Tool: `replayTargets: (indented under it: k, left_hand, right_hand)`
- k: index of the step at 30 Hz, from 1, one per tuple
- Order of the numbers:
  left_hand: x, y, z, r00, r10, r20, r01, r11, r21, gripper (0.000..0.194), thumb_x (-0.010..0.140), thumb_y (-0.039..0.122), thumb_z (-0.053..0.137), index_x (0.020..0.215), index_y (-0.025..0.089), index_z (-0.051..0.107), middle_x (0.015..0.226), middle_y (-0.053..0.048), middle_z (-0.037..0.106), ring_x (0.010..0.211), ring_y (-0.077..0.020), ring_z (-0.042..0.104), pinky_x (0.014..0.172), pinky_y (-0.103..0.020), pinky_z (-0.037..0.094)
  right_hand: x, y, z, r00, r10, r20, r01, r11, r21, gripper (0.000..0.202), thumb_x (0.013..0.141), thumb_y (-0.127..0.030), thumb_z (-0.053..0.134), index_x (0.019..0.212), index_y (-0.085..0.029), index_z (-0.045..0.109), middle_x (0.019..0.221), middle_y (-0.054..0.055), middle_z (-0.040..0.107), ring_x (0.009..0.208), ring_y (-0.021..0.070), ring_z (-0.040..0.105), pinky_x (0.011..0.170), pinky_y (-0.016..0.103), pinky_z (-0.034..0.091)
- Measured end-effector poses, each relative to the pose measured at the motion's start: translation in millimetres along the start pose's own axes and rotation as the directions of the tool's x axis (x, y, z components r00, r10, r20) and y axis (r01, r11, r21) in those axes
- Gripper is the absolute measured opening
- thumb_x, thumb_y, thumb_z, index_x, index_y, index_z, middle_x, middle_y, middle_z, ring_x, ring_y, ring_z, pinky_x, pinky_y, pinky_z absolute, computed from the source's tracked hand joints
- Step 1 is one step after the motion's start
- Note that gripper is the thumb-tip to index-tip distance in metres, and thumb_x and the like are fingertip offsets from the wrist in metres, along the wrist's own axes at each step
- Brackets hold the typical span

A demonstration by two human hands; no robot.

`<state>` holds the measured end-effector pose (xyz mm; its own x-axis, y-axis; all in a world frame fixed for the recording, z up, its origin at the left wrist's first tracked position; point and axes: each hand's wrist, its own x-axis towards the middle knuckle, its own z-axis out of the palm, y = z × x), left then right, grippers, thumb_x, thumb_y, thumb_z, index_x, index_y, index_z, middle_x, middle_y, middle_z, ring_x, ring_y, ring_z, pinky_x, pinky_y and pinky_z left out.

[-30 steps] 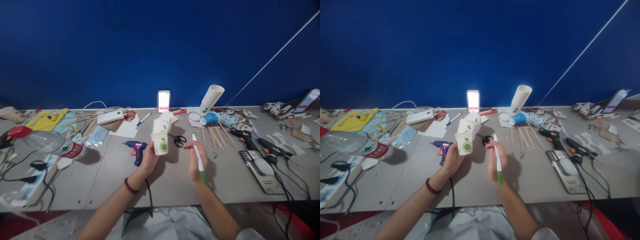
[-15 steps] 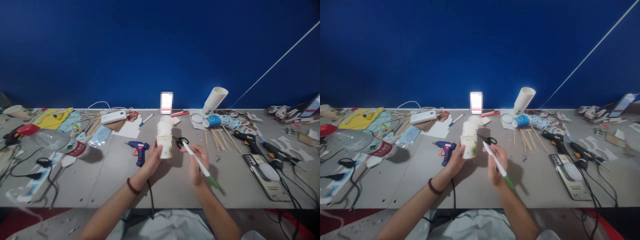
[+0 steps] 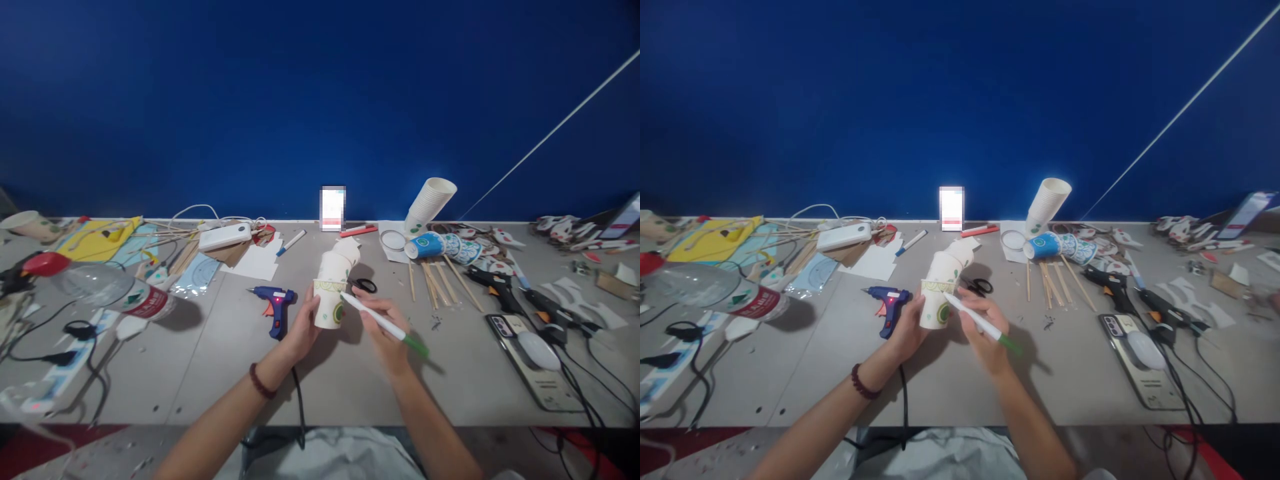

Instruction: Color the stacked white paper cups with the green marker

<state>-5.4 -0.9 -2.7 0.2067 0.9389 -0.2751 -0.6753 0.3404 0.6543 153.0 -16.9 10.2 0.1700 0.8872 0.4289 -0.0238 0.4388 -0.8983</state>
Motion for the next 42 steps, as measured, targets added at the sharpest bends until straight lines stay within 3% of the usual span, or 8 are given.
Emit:
replayTargets:
  k: [7, 14, 25, 33, 42]
  left_hand:
    - [-2.7, 0.5, 2.2, 0.999, -0.035, -0.002, 0.035, 0.999, 0.035, 0.075, 0.08, 0.037, 0.072, 0.146, 0.023, 0.041, 0.132, -0.009, 0.063, 0.122, -0.0296, 0.057, 0.091, -0.038, 0.05]
    - [-1.2, -3.5, -3.2, 0.997, -0.075, 0.036, 0.073, 0.996, 0.054, 0.078, 0.082, 0.035, 0.071, 0.151, 0.028, 0.036, 0.134, -0.009, 0.063, 0.107, -0.0271, 0.064, 0.086, -0.038, 0.051]
    - [-3.4, 1.0, -1.3, 0.994, -0.11, 0.021, 0.108, 0.993, 0.055, 0.078, 0.082, 0.032, 0.072, 0.151, 0.029, 0.036, 0.134, -0.008, 0.063, 0.11, -0.0265, 0.063, 0.082, -0.033, 0.051]
    - [-4.0, -0.4, -2.5, 0.995, -0.101, 0.014, 0.099, 0.99, 0.099, 0.077, 0.081, 0.036, 0.072, 0.15, 0.028, 0.037, 0.134, -0.008, 0.063, 0.111, -0.0272, 0.062, 0.085, -0.035, 0.05]
    - [-4.3, 0.2, -0.7, 0.994, -0.109, 0.001, 0.109, 0.989, 0.101, 0.079, 0.081, 0.035, 0.071, 0.151, 0.027, 0.035, 0.137, -0.008, 0.061, 0.117, -0.0272, 0.06, 0.084, -0.032, 0.05]
  right_hand:
    - [0.0, -2.3, -2.3, 1.0, -0.027, 0.003, 0.027, 1.0, 0.013, 0.006, 0.087, -0.019, 0.066, 0.091, -0.024, 0.066, 0.097, 0.007, 0.079, 0.107, 0.0275, 0.074, 0.091, 0.047, 0.062]
    - [0.2, -3.6, -2.5, 0.999, 0.041, 0.005, -0.041, 0.999, -0.023, 0.004, 0.086, -0.025, 0.068, 0.088, -0.022, 0.066, 0.097, 0.009, 0.08, 0.105, 0.0292, 0.074, 0.084, 0.044, 0.064]
    - [-1.0, -2.3, -3.5, 0.999, 0.053, 0.007, -0.053, 0.998, -0.02, 0.006, 0.085, -0.022, 0.069, 0.09, -0.022, 0.066, 0.106, 0.011, 0.079, 0.106, 0.0282, 0.074, 0.085, 0.042, 0.064]
    - [0.0, -3.0, -4.8, 0.996, 0.091, -0.004, -0.091, 0.993, -0.078, 0.007, 0.085, -0.028, 0.069, 0.089, -0.022, 0.066, 0.104, 0.01, 0.08, 0.1, 0.0281, 0.076, 0.071, 0.036, 0.066]
    - [-1.8, 2.4, -7.0, 0.995, 0.098, 0.014, -0.097, 0.993, -0.068, 0.004, 0.085, -0.026, 0.069, 0.086, -0.023, 0.066, 0.098, 0.009, 0.08, 0.106, 0.0274, 0.074, 0.074, 0.032, 0.064]
